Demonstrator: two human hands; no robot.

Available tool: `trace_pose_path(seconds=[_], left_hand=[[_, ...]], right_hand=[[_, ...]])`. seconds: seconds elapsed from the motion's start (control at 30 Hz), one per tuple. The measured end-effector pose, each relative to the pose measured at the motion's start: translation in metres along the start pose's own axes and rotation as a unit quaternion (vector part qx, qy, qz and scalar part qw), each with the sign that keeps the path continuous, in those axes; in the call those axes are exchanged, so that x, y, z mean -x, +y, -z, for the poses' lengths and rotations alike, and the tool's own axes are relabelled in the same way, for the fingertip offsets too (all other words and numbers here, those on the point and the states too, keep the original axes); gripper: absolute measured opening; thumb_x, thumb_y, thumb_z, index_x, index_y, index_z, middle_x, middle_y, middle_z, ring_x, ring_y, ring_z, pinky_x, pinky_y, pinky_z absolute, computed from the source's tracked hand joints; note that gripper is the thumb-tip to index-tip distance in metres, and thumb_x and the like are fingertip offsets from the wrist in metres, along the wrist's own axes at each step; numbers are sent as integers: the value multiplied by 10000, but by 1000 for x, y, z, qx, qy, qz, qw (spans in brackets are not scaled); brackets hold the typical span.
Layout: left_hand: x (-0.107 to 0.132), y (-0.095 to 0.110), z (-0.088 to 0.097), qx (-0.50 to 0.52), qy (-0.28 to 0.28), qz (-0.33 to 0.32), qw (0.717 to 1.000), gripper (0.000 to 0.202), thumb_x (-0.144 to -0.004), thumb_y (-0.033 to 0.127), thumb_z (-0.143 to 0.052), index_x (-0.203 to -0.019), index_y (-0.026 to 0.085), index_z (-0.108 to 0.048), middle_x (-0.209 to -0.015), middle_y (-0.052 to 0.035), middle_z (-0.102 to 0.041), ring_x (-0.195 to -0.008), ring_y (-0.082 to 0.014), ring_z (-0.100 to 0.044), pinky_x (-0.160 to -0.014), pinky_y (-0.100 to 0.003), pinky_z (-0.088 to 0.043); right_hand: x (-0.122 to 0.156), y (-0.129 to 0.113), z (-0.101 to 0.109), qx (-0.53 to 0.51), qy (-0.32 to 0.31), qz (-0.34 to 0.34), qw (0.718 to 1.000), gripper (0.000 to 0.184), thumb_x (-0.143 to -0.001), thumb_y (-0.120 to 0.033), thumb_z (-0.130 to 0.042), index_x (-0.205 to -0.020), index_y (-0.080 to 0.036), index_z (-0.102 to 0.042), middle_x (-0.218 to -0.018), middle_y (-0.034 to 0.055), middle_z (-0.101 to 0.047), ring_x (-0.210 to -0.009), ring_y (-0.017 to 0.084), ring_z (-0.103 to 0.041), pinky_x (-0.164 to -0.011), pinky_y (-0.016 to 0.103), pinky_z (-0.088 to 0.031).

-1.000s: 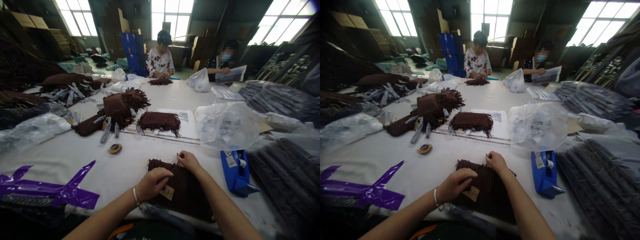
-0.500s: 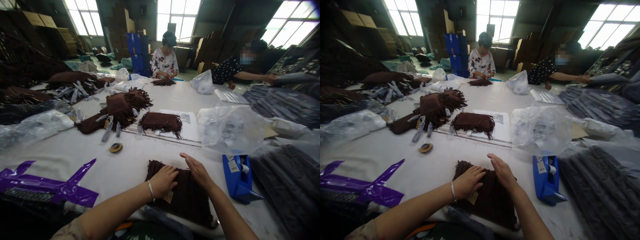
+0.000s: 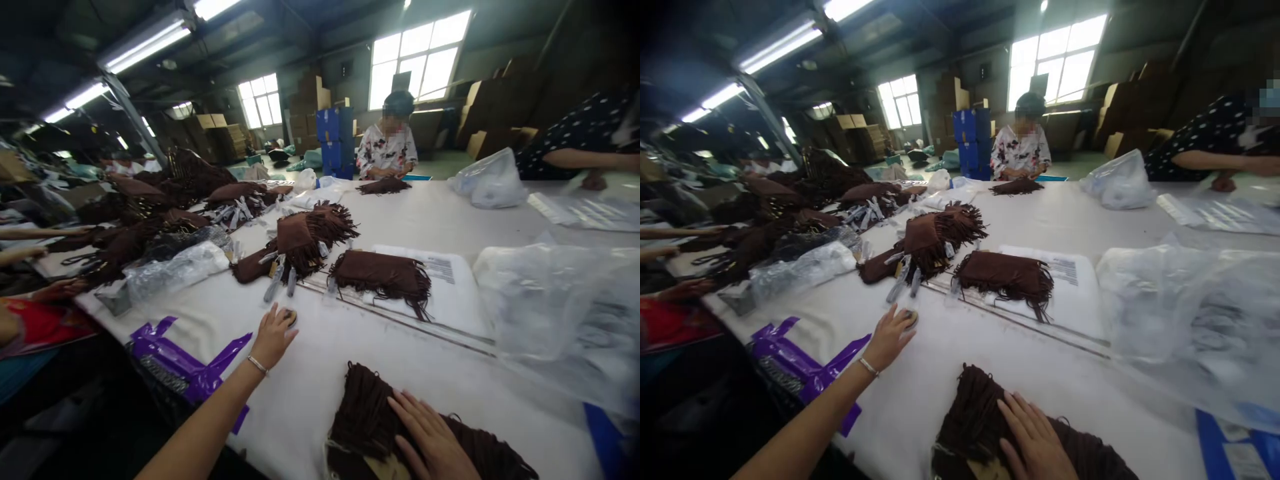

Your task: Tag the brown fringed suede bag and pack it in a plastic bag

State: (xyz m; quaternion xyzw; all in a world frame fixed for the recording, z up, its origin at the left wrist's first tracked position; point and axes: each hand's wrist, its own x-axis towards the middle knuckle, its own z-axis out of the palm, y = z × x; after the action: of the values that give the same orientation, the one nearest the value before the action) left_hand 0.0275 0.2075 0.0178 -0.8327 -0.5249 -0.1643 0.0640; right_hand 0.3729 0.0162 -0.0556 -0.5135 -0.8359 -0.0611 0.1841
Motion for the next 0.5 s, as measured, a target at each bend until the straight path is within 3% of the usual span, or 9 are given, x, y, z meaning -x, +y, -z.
trace_pose_path(seconds=[0.1,0.23,0.3,0.37,0.43,0.5], left_hand=[[0,-21,-23,-66,-39,5,997,393,-836,378,-585,-1164,162,-585,-1375,-128,-444,-1359,-345,-228,-1063,-560,-293],[-13,-11,-14,-105,-23,-3,994,258,-823,397,-586,-916,173,-672,-1323,-138,-494,-1361,-365,-211,-1049,-582,-284],[-31,8,-2,-97,12,-20,995,244,-834,354,-572,-939,151,-660,-1304,-158,-505,-1354,-359,-234,-1046,-560,-304],[-57,38,3,-53,44,-83,994,296,-875,298,-506,-1108,140,-598,-1318,-138,-497,-1356,-295,-256,-1075,-482,-311],[-92,76,-5,5,44,-166,985,377,-900,248,-454,-1261,147,-489,-1351,-95,-475,-1358,-231,-262,-1099,-406,-302],[-131,116,-25,43,18,-225,973,440,-898,221,-454,-1332,161,-413,-1391,-73,-435,-1367,-213,-240,-1112,-385,-281]], right_hand=[[-4,-1,5,21,9,6,1000,542,-913,-381,-466,-1410,-231,-312,-1380,23,-405,-1215,238,-462,-901,410,-537],[-9,-2,10,44,22,19,999,526,-893,-354,-492,-1384,-213,-367,-1364,20,-429,-1194,227,-487,-893,372,-539],[-10,1,8,63,36,35,997,527,-879,-348,-508,-1369,-196,-391,-1345,23,-455,-1171,223,-510,-881,352,-543],[-10,6,2,81,57,50,994,526,-876,-362,-513,-1360,-183,-406,-1321,28,-485,-1144,215,-535,-864,323,-548],[-9,13,-6,93,74,73,990,527,-889,-400,-502,-1356,-174,-411,-1298,33,-512,-1119,203,-555,-846,288,-549],[-8,19,-15,95,93,84,988,492,-916,-405,-474,-1353,-186,-417,-1271,22,-539,-1095,184,-571,-839,253,-544]])
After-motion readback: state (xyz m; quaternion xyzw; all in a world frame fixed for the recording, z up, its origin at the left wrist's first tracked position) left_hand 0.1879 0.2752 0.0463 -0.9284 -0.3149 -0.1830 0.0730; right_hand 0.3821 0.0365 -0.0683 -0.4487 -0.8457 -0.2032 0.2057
